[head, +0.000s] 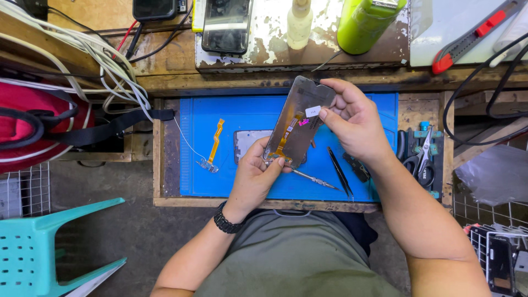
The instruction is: The person uses a small metal tool to scrape adhesive residue from the back of a smartphone chassis. They then pick up a detached screen assembly, peel off a protective film, and align the screen with the chassis.
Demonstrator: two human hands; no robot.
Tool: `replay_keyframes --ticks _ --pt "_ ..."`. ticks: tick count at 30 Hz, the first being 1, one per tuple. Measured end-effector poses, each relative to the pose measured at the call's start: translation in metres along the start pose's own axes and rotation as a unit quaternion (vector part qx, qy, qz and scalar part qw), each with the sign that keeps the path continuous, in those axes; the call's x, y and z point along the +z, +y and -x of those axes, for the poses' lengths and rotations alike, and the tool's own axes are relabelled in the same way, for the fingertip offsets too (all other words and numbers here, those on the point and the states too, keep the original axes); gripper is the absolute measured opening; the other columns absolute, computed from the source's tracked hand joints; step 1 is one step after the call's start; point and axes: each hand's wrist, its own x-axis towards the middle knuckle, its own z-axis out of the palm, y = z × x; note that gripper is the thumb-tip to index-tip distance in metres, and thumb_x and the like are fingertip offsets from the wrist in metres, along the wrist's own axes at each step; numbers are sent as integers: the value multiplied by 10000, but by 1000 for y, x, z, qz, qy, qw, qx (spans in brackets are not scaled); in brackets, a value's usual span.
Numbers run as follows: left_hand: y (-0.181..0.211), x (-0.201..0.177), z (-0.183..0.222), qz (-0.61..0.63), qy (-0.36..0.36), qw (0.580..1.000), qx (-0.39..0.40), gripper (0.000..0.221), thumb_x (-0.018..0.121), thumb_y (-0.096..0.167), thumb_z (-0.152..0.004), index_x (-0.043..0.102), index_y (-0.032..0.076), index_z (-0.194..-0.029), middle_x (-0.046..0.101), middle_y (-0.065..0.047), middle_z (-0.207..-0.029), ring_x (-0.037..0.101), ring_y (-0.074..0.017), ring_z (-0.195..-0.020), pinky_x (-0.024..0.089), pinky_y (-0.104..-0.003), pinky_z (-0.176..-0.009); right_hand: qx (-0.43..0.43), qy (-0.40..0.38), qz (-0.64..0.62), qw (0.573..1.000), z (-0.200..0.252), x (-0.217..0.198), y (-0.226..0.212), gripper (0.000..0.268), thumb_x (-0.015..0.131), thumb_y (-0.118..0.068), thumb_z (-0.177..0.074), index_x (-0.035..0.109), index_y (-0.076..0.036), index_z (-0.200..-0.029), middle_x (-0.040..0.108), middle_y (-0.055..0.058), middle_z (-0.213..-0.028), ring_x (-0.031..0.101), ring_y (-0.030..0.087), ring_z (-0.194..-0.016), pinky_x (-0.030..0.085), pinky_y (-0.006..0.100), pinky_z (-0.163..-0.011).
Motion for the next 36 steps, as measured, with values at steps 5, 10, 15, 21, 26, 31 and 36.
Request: replay_keyframes --ticks 5,10,15,21,26,31,36 --pt "3 2 -2 7 23 1000 2 396 645 51 -1008 521 -7 -1380 684 -79 -1210 674 -112 -1034 591 -282 -851 -1 -7 -7 1000 0 1 0 520 614 63 -1006 459 13 -1499 647 57 -1145 629 94 -1054 523 249 -932" --pt "-1 1 -4 -50 73 996 -3 337 694 70 -980 546 9 -1276 685 -57 -1151 654 -87 -954 558 -256 -744 4 -11 -21 1000 4 7 -4 510 603 76 -1005 459 9 -1490 672 88 -1185 649 120 -1089 540 270 -959" --pt "-8 0 0 -33 47 998 33 356 647 -10 -1022 504 -3 -1348 651 -84 -1182 643 -116 -994 554 -278 -865 -17 -7 -18 1000 6 12 -9 501 604 82 -1011 471 6 -1488 668 83 -1201 651 121 -1103 536 259 -953" --pt "-4 0 3 -15 35 998 44 538 513 -97 -977 370 13 -1484 556 -115 -1425 630 -176 -1210 539 -330 -1032 -37 31 -16 999 8 8 -13 497 618 94 -1020 488 0 -1490 656 55 -1250 629 86 -1086 513 221 -926" --pt "-9 -2 4 -3 35 999 37 520 542 -95 -1003 382 10 -1487 573 -135 -1411 626 -189 -1210 543 -346 -1028 -38 32 3 999 7 8 -13 502 620 100 -1023 491 -4 -1497 657 57 -1236 622 75 -1063 500 203 -887" --pt "-12 -3 7 17 30 999 37 515 548 -62 -1018 387 13 -1502 582 -129 -1416 634 -180 -1187 544 -339 -1025 -40 31 -6 999 6 9 -13 498 610 100 -1016 483 0 -1487 658 62 -1257 636 90 -1110 517 217 -942" --pt "-11 -3 8 -20 34 998 43 548 592 -74 -1001 396 8 -1506 599 -132 -1373 636 -175 -1181 544 -326 -992 -43 30 -11 999 6 8 -13 491 609 104 -1027 487 7 -1493 657 68 -1249 631 93 -1102 515 220 -946"
